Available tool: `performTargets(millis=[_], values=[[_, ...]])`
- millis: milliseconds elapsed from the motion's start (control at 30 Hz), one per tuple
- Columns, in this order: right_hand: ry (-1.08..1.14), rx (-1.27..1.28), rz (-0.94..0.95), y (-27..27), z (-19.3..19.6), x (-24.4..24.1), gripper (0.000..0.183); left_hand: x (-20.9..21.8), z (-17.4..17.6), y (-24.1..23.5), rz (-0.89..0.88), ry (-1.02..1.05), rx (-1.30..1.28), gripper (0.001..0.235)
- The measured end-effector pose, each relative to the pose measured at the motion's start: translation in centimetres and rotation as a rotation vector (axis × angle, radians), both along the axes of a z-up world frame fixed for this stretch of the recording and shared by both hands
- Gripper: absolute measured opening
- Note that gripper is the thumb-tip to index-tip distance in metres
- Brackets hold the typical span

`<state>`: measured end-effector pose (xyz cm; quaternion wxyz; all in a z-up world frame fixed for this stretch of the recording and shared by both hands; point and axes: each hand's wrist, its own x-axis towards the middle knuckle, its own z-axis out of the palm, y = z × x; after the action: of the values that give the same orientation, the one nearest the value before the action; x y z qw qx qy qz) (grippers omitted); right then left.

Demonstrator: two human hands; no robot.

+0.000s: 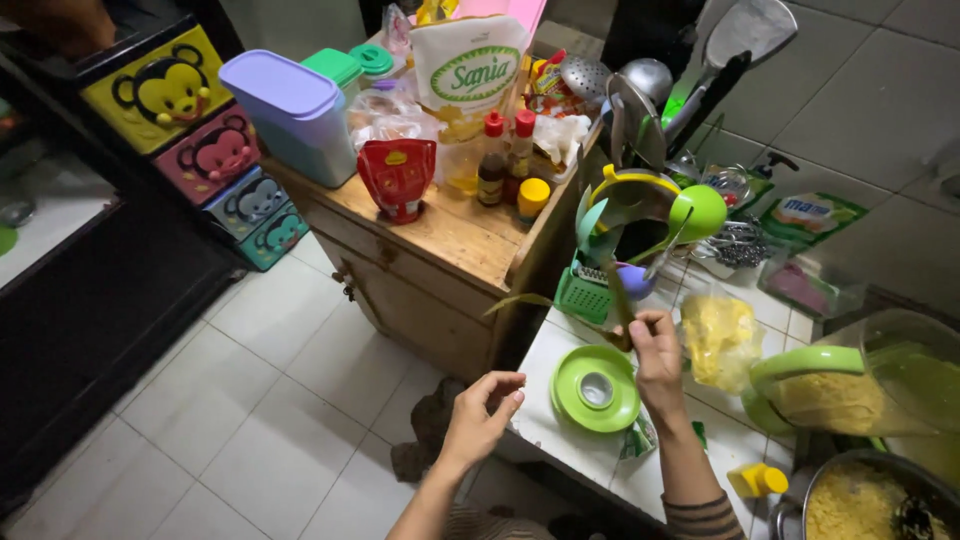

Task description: The person rinses a pot of yellow cornmeal under running water, then uses a ladle to transfer portions into a blender jar. They continue scooping and mixing the cornmeal in the pot while the blender jar fills.

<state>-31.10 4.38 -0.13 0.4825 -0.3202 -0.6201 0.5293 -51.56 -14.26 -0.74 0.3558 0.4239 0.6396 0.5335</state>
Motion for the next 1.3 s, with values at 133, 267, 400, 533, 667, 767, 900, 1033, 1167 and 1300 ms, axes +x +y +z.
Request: performTargets(millis=[133, 267, 400, 533, 667, 767, 900, 1033, 1167, 1300], values=[[-0.429, 0.083, -0.172, 1.4, -1.9, 1.3, 0.012, 0.2, -0.2, 0.4, -0.040, -0.036, -0.016, 0.025], [-0.595, 0.241, -0.228, 3.6, -6.2, 2.7, 0.011, 0.8, -1.0, 1.0, -0.074, -0.030, -0.035, 0.022], [-0.670, 0.316, -0.294, 4.4, -8.0, 3.2, 0.012, 1.2, -0.9, 1.4, -0.110, -0.058, -0.026, 0.023], [-0.885, 0.230, -0.242, 2.8, -6.6, 2.8, 0.049, 1.8, -1.2, 1.9, -0.146, -0.250, -0.071, 0.033], [-1.080, 0.221, -0.242, -0.1, -4.7, 2.6, 0.061, 2.7, -2.2, 3.5, -0.252, -0.554, -0.167, 0.065], [-0.835, 0.204, -0.276, -2.5, -2.5, 3.1, 0.049, 3.7, 0.9, 4.1, -0.298, -0.842, -0.210, 0.082], [-0.196, -0.142, 0.013, -6.3, 0.0, 5.5, 0.054, 5.9, 1.9, 5.7, -0.517, -1.083, -0.228, 0.095], [-0.122, -0.160, -0.132, -8.7, 0.0, 9.4, 0.052, 10.3, 1.4, 7.9, -0.723, -1.153, -0.274, 0.094], [-0.270, -0.023, -0.445, -9.9, 0.5, 16.5, 0.034, 16.8, 0.4, 9.8, -0.857, -1.213, -0.430, 0.092], [-0.588, 0.114, -0.920, -10.9, 1.0, 25.1, 0.011, 24.3, 1.1, 11.2, -0.918, -1.224, -0.544, 0.088]])
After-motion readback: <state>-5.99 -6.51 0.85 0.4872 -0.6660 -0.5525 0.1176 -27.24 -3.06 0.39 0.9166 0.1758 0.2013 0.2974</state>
